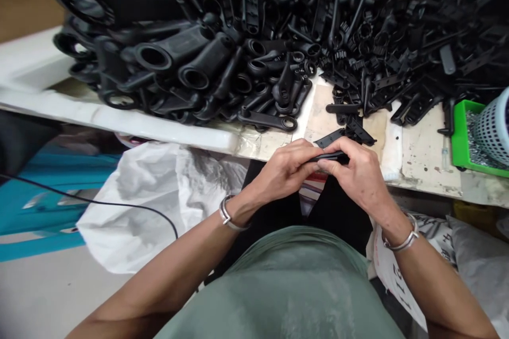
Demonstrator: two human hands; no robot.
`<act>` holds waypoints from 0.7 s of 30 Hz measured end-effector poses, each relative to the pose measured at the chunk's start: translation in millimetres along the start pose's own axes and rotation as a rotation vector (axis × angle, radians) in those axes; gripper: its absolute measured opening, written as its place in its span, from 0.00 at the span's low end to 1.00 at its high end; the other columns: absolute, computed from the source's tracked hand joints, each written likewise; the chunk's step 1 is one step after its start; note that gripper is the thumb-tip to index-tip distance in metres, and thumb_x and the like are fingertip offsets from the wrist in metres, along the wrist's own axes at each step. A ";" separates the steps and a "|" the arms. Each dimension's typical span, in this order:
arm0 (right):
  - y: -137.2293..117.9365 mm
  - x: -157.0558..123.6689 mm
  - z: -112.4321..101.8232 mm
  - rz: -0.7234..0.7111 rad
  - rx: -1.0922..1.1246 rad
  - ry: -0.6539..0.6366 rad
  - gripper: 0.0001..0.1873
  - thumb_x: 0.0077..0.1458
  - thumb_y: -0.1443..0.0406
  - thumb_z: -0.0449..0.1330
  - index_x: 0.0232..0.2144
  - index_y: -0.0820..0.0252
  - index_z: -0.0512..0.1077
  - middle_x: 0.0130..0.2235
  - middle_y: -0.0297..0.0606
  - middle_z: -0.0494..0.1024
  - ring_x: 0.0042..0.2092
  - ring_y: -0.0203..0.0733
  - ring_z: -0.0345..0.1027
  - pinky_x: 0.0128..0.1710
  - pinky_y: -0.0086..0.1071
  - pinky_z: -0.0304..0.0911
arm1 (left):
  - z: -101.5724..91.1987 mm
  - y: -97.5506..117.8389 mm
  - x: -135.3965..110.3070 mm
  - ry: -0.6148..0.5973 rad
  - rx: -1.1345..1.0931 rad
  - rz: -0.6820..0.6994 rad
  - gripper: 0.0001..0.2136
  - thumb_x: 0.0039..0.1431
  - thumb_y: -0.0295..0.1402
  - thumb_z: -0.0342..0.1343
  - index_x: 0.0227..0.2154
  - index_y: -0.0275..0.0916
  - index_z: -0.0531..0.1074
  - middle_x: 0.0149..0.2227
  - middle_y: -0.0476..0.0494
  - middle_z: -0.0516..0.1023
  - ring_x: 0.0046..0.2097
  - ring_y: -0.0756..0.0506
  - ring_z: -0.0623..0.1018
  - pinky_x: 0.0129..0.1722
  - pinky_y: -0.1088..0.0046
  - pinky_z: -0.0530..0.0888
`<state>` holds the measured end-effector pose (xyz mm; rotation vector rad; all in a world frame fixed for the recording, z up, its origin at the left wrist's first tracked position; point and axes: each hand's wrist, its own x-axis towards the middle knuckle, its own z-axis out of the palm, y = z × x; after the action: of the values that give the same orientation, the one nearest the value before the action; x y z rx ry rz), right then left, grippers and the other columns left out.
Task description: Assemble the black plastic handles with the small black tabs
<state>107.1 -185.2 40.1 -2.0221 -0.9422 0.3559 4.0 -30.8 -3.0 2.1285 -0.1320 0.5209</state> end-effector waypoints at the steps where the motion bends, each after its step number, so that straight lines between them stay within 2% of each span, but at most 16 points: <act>1: -1.0 0.1 -1.5 -0.031 0.012 0.002 0.05 0.55 0.62 0.65 0.34 0.57 0.76 0.35 0.34 0.80 0.33 0.40 0.71 0.33 0.34 0.64 | -1.3 1.3 0.9 -0.008 -0.034 -0.026 0.12 0.68 0.36 0.51 0.44 0.34 0.76 0.33 0.42 0.79 0.36 0.46 0.75 0.38 0.69 0.72; 3: -3.2 0.5 -5.1 -0.059 0.030 0.002 0.05 0.56 0.63 0.64 0.36 0.56 0.75 0.38 0.34 0.80 0.39 0.43 0.73 0.37 0.34 0.66 | -4.8 4.4 4.3 -0.036 -0.116 -0.082 0.12 0.68 0.36 0.52 0.46 0.35 0.76 0.37 0.41 0.80 0.38 0.46 0.77 0.39 0.70 0.73; 5: -4.6 0.9 -8.4 -0.065 0.024 -0.013 0.05 0.56 0.63 0.64 0.37 0.56 0.75 0.38 0.34 0.80 0.40 0.44 0.73 0.39 0.35 0.66 | -8.8 7.4 9.5 -0.112 -0.168 -0.119 0.11 0.66 0.35 0.54 0.45 0.34 0.76 0.38 0.42 0.80 0.39 0.46 0.77 0.39 0.70 0.72; 8: -4.8 0.5 -9.9 -0.070 -0.037 -0.038 0.04 0.57 0.64 0.63 0.36 0.56 0.74 0.38 0.35 0.79 0.41 0.44 0.72 0.40 0.36 0.66 | -13.2 10.2 18.2 -0.268 -0.164 -0.150 0.08 0.62 0.31 0.56 0.40 0.34 0.76 0.32 0.46 0.78 0.34 0.48 0.76 0.35 0.73 0.69; 10: -5.3 -0.8 -7.9 -0.029 -0.059 -0.023 0.05 0.57 0.64 0.63 0.37 0.56 0.74 0.38 0.35 0.79 0.40 0.43 0.72 0.39 0.35 0.66 | -13.3 10.5 21.6 -0.306 -0.160 -0.174 0.07 0.62 0.29 0.55 0.39 0.34 0.76 0.29 0.49 0.76 0.31 0.49 0.74 0.33 0.74 0.67; 13: -7.7 -3.5 -2.5 0.065 -0.015 0.020 0.05 0.56 0.62 0.64 0.35 0.56 0.74 0.36 0.34 0.78 0.36 0.42 0.71 0.33 0.33 0.65 | -9.6 8.6 20.9 -0.240 -0.114 -0.166 0.07 0.63 0.31 0.54 0.36 0.36 0.77 0.26 0.50 0.75 0.30 0.49 0.73 0.33 0.72 0.66; 16: -11.5 -4.6 1.3 0.093 0.023 0.057 0.06 0.54 0.62 0.66 0.33 0.56 0.74 0.32 0.32 0.78 0.30 0.38 0.69 0.27 0.31 0.62 | -5.5 5.3 16.6 -0.181 -0.039 -0.118 0.07 0.63 0.31 0.55 0.37 0.37 0.77 0.24 0.50 0.74 0.29 0.49 0.72 0.33 0.71 0.66; 19: -15.5 -1.8 1.0 0.092 0.007 0.043 0.05 0.54 0.63 0.66 0.32 0.56 0.74 0.31 0.30 0.78 0.24 0.34 0.63 0.21 0.29 0.57 | -4.6 2.8 13.7 -0.168 -0.003 -0.082 0.08 0.64 0.32 0.53 0.35 0.37 0.76 0.24 0.49 0.73 0.28 0.48 0.72 0.32 0.70 0.66; 21: -17.8 1.9 -0.7 0.090 -0.016 0.010 0.04 0.55 0.63 0.65 0.32 0.56 0.74 0.31 0.31 0.79 0.24 0.35 0.65 0.22 0.29 0.59 | -5.5 2.1 12.9 -0.158 -0.006 -0.061 0.09 0.65 0.32 0.51 0.34 0.37 0.75 0.23 0.49 0.72 0.28 0.48 0.72 0.32 0.70 0.67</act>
<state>100.1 -178.0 54.9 -2.0834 -0.8518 0.3881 13.3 -26.2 6.7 2.1595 -0.1568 0.3162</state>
